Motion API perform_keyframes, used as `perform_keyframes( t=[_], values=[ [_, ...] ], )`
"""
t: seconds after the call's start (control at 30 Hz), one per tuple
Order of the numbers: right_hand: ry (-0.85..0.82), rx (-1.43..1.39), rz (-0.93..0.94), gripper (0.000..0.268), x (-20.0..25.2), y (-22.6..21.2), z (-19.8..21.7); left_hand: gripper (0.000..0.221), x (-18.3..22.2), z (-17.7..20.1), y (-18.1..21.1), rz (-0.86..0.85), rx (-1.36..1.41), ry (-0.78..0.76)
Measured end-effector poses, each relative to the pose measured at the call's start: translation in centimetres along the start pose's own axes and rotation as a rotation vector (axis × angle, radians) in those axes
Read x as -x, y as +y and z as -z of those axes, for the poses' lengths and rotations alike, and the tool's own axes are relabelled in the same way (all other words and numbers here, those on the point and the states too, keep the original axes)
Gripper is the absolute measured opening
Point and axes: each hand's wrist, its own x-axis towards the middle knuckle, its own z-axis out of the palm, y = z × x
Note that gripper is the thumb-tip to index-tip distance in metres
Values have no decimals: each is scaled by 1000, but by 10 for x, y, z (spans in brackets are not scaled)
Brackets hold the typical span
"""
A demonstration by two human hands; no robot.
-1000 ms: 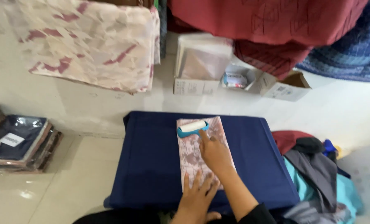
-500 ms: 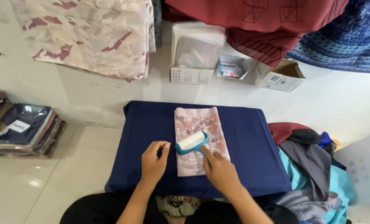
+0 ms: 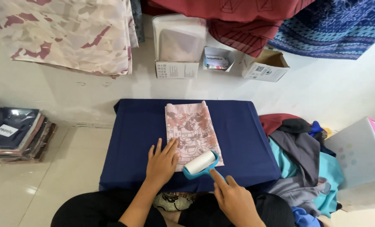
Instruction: The person is cleaning a hijab with a lint roller, folding it, and then placing it into a plastic packaging bag.
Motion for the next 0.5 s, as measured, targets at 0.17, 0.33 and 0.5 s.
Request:
perform_keyframes(
  t=[0.17,0.33,0.5],
  values=[
    [182,-21,-45,51,-6,-14,-36,56,4,-4,1,19,-33,22],
    [168,-29,-163,51,6,-26,-31,56,4,1,4,11,-44,55],
    [89,211,-385,56,31,-13,-33,59,6,-6,1,9,-51,96]
  ],
)
